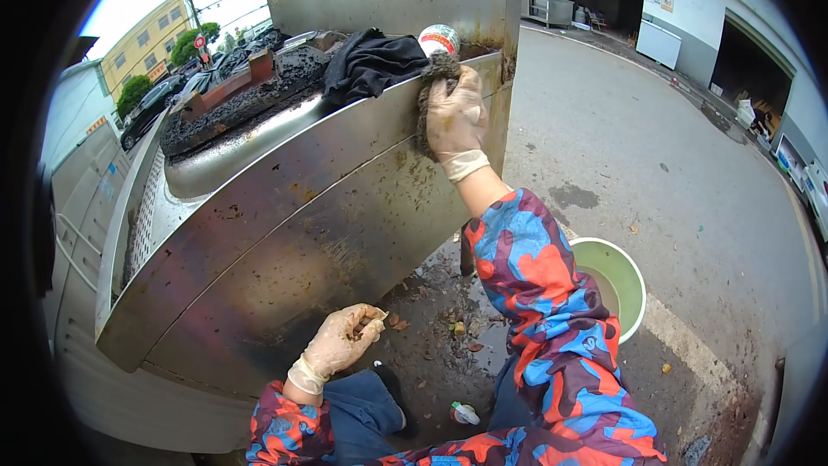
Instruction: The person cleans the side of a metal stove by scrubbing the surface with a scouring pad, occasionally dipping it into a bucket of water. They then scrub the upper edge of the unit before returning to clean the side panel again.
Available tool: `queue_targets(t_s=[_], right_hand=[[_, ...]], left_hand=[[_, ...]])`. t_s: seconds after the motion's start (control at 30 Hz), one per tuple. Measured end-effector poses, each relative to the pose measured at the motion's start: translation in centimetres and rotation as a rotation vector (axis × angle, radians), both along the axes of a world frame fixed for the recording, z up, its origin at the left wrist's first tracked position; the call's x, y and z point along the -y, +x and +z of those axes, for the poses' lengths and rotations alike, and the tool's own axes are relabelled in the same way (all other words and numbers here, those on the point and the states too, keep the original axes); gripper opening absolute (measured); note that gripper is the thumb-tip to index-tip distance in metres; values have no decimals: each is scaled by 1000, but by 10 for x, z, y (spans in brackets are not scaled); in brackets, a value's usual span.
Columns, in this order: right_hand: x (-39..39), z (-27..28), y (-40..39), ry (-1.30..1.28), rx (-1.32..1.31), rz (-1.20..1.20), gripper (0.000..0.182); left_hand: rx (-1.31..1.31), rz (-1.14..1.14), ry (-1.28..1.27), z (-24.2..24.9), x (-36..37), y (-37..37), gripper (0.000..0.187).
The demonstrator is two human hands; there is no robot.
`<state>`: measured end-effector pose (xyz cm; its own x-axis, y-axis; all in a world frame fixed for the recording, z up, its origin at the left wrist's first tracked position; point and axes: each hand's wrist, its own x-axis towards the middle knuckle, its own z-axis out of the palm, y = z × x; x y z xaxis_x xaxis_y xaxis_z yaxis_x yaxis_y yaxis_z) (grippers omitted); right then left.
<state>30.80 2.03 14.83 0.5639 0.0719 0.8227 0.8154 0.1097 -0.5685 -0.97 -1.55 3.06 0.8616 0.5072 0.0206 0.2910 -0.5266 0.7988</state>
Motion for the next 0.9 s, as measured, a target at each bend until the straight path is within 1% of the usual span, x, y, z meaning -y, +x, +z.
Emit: queue_targets(t_s=[0.03,0.1,0.17,0.2,0.23,0.3,0.37,0.4,0.43,0.5,0.53,0.57,0.63,0.67,0.7,0.77,0.8,0.83,0.9], right_hand=[[-3,-11,-22,29,131,-30,36],[-8,-8,-21,35,202,-59,36],[-9,9,10,-39,42,-192,32],[-13,9,33,-48,-13,-266,35],[-5,17,44,-156,-167,-205,37],[-2,12,42,-130,-63,-203,35],[3,4,0,-124,30,-130,31],[1,-11,-17,-108,149,-60,34],[3,-17,-29,-140,250,-50,38],[-3,-7,-11,-138,202,-98,37],[-8,-2,8,-100,215,-222,34],[-12,-5,38,-291,378,-480,30],[-5,12,45,-235,43,-309,27],[-2,7,40,-220,205,-355,27],[-2,6,30,-210,108,-256,29],[7,-1,-10,-237,152,-140,30],[6,-4,-18,-209,255,-174,29],[2,-3,-11,-206,254,-171,29],[-9,4,19,-138,261,-305,28]], left_hand=[[-17,1,21,2,1,0,22],[9,7,6,-1,0,2,22],[33,8,-12,-3,0,2,22],[15,5,-12,-5,-1,3,23],[-4,-2,-9,-6,-1,3,23],[-16,-4,2,-2,-1,4,23],[-27,2,6,-2,1,5,24],[-2,0,6,-2,1,5,23],[23,-1,6,-2,1,5,23],[20,-6,44,-3,-1,6,22],[21,-16,79,-5,-1,6,22],[21,-17,76,-8,0,7,22],[24,-17,-3,-12,-2,7,22],[25,-20,-1,-11,-2,6,22],[35,-21,6,-10,-1,6,21],[45,-18,9,-9,0,7,20],[48,-28,38,-9,0,6,20],[51,-38,70,-9,-1,6,20],[48,-38,66,-9,-2,6,20]])
